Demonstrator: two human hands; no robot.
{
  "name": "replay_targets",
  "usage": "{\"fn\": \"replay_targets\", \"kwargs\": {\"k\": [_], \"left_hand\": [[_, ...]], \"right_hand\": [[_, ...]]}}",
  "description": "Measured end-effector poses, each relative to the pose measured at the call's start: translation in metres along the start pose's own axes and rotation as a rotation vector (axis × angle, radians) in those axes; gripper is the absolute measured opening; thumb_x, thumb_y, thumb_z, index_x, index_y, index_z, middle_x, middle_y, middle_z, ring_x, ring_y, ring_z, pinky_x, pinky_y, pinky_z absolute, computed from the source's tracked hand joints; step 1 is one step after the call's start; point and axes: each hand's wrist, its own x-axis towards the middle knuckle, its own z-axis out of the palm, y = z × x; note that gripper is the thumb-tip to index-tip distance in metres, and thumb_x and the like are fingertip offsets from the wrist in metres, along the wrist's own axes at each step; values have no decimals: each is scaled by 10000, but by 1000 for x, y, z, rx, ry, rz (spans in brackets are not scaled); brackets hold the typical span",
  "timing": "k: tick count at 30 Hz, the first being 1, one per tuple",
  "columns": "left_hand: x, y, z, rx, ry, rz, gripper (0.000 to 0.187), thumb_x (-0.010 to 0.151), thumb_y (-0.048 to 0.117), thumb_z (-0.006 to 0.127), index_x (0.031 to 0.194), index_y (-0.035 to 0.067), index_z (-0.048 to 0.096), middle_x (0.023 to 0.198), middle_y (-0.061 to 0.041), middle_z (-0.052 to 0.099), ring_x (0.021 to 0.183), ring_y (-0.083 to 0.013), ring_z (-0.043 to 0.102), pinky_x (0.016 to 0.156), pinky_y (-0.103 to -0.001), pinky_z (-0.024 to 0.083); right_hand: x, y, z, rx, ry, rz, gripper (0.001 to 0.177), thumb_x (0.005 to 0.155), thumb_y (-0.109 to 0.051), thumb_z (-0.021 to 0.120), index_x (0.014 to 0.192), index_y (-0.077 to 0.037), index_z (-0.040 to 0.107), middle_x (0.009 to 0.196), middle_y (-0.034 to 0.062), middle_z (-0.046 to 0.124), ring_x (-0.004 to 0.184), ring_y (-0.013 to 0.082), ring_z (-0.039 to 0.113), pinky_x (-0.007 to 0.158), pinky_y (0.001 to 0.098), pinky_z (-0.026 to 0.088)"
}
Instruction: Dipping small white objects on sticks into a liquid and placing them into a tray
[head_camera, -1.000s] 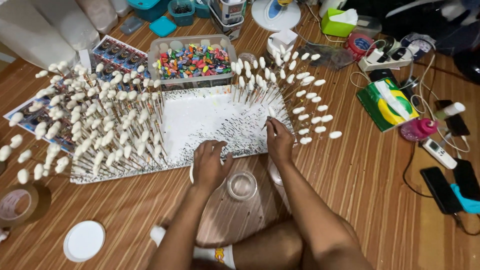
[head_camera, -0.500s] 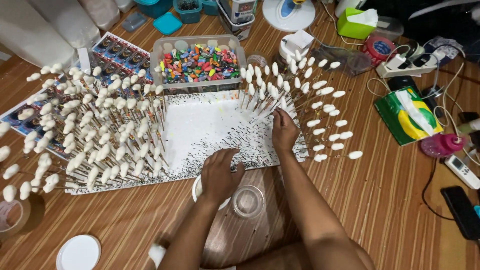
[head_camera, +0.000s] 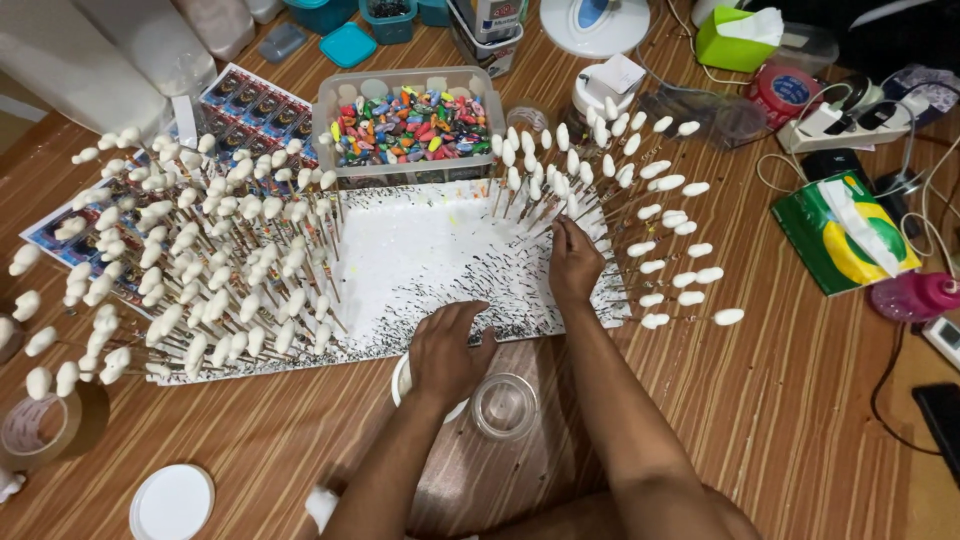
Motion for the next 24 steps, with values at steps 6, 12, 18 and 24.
{"fn": "replay_targets", "kwargs": {"k": [6, 12, 18, 24], "left_hand": [[3, 4, -6, -27, -8, -2, 295, 824, 244, 710, 1116, 216, 738, 1011, 39, 737, 1026, -189, 706, 872, -366, 531], [2, 2, -3, -19, 5, 4, 285, 829, 254, 704, 1111, 227, 738, 1010, 51, 735, 1023, -178, 708, 866, -356, 535], [2, 2, -2, -27, 25, 17, 299, 821, 240, 708, 1118, 228, 731, 1005, 45, 733, 1024, -180, 706, 871, -352, 534], [0, -1, 1, -14, 27, 21, 306, 828, 235, 707, 1133, 223, 727, 1014, 42, 733, 1036, -181, 705, 878, -360, 535]], "right_hand": [[1, 13, 4, -24, -29, -11, 135, 942, -100, 791, 1073, -109, 823, 958, 104, 796, 858, 268, 764, 708, 368, 639], [0, 13, 6, -49, -37, 2, 136, 947, -112, 785, 1077, -114, 825, 934, 84, 798, 819, 235, 767, 704, 340, 640], [0, 10, 4, -25, -45, 19, 120, 944, -107, 785, 1058, -99, 822, 910, 107, 793, 816, 272, 764, 686, 378, 635], [1, 20, 9, -109, -64, -10, 127, 924, -142, 794, 1048, -155, 818, 896, 66, 792, 813, 259, 762, 701, 379, 630]]}}
